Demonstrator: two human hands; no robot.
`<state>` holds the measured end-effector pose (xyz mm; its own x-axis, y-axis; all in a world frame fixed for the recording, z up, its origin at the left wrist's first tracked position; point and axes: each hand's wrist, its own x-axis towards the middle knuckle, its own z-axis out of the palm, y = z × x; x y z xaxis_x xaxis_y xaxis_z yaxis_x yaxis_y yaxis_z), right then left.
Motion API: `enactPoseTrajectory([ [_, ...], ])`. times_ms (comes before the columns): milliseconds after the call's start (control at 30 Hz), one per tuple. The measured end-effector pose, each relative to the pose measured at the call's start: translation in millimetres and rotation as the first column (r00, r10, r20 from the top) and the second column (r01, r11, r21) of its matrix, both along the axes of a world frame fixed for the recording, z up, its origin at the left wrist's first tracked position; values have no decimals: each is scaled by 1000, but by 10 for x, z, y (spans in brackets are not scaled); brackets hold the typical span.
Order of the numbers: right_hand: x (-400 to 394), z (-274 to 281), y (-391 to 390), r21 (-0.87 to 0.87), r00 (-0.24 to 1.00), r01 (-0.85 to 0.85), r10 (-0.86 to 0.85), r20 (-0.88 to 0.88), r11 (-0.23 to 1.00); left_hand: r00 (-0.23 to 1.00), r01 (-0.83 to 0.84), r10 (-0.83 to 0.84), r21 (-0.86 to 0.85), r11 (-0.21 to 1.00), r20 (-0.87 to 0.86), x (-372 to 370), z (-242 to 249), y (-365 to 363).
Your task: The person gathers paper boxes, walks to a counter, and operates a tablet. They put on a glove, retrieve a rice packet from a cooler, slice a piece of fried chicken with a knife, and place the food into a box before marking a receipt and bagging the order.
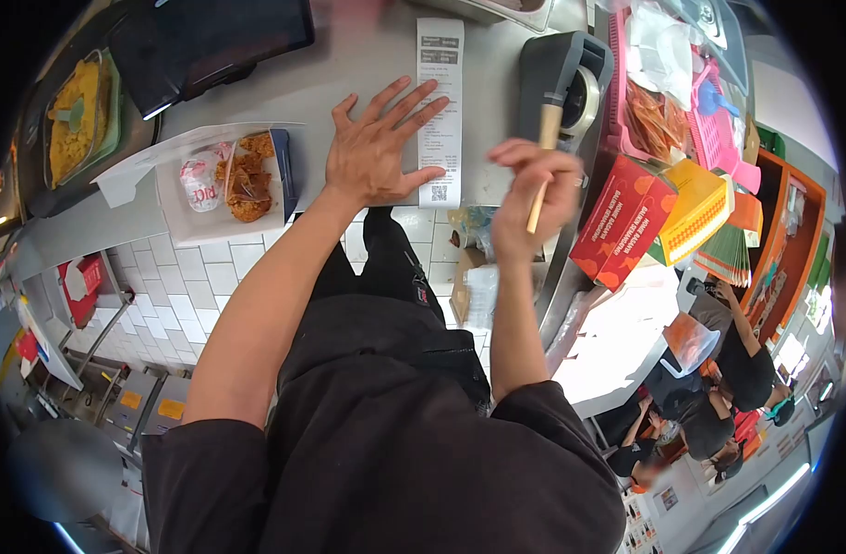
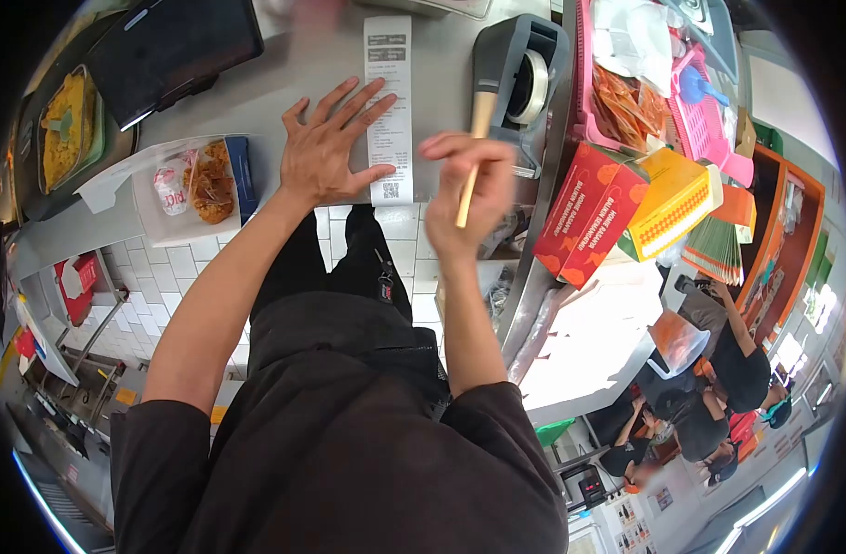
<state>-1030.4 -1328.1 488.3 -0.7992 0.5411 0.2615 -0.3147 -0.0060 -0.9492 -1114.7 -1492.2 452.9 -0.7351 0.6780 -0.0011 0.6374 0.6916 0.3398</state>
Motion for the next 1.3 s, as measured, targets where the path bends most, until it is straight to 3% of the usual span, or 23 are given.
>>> enactPoseTrajectory([
  [33,16,-51,-90,-5,1000,6,-6,7,1000,1000,-15,15,8,1000,8,3,-4,10],
  [100,23,-131,-193,-280,981,60,-5,193,958,1000,-14,14,-7,1000,6,0,-6,27],
  [133,28,-241,-173,-284,981,60,-4,194,957,1000,-17,17,-20,1000,1,1,-6,28],
  [167,9,-410,-148,-16,977,96,-92,192,995,1000,-16,16,-25,1000,2,-1,-4,29],
  [200,-40,-492,-141,253,970,130,-175,166,959,1000,-20,21,-21,1000,8,-4,-5,29],
  [300,-76,-631,-249,231,934,211,-266,239,950,999,-21,22,-15,1000,23,15,14,26],
  [333,-82,-599,-226,412,940,213,-302,162,886,999,-25,25,-8,1000,23,1,18,31],
  [467,-7,-630,-245,525,960,127,-238,149,842,999,-29,30,-37,999,31,1,20,31],
  [700,-28,-613,-267,558,982,95,-171,84,825,999,-26,27,-29,999,24,7,-2,20],
  [767,11,-581,-272,565,941,125,-277,192,815,999,-32,32,-15,999,28,2,8,15],
  [833,-27,-626,-261,581,957,132,-257,138,803,1000,-10,11,-95,995,8,-6,7,16],
  [900,-43,-675,-241,602,966,141,-243,91,786,999,-17,18,-47,999,28,6,8,15],
  [967,-107,-733,-225,457,918,294,-381,109,839,998,-42,42,0,999,39,0,0,27],
  [1033,-100,-588,-268,508,935,209,-324,148,836,999,-36,37,-18,999,31,5,7,22],
  [1100,-77,-603,-268,551,966,165,-247,77,818,999,-29,31,-40,999,38,8,20,17],
  [1267,-56,-615,-326,523,970,137,-222,102,841,1000,-22,24,-98,995,19,-3,17,24],
  [1300,-32,-619,-329,520,946,165,-284,157,838,1000,-23,24,-76,997,16,1,10,24],
])
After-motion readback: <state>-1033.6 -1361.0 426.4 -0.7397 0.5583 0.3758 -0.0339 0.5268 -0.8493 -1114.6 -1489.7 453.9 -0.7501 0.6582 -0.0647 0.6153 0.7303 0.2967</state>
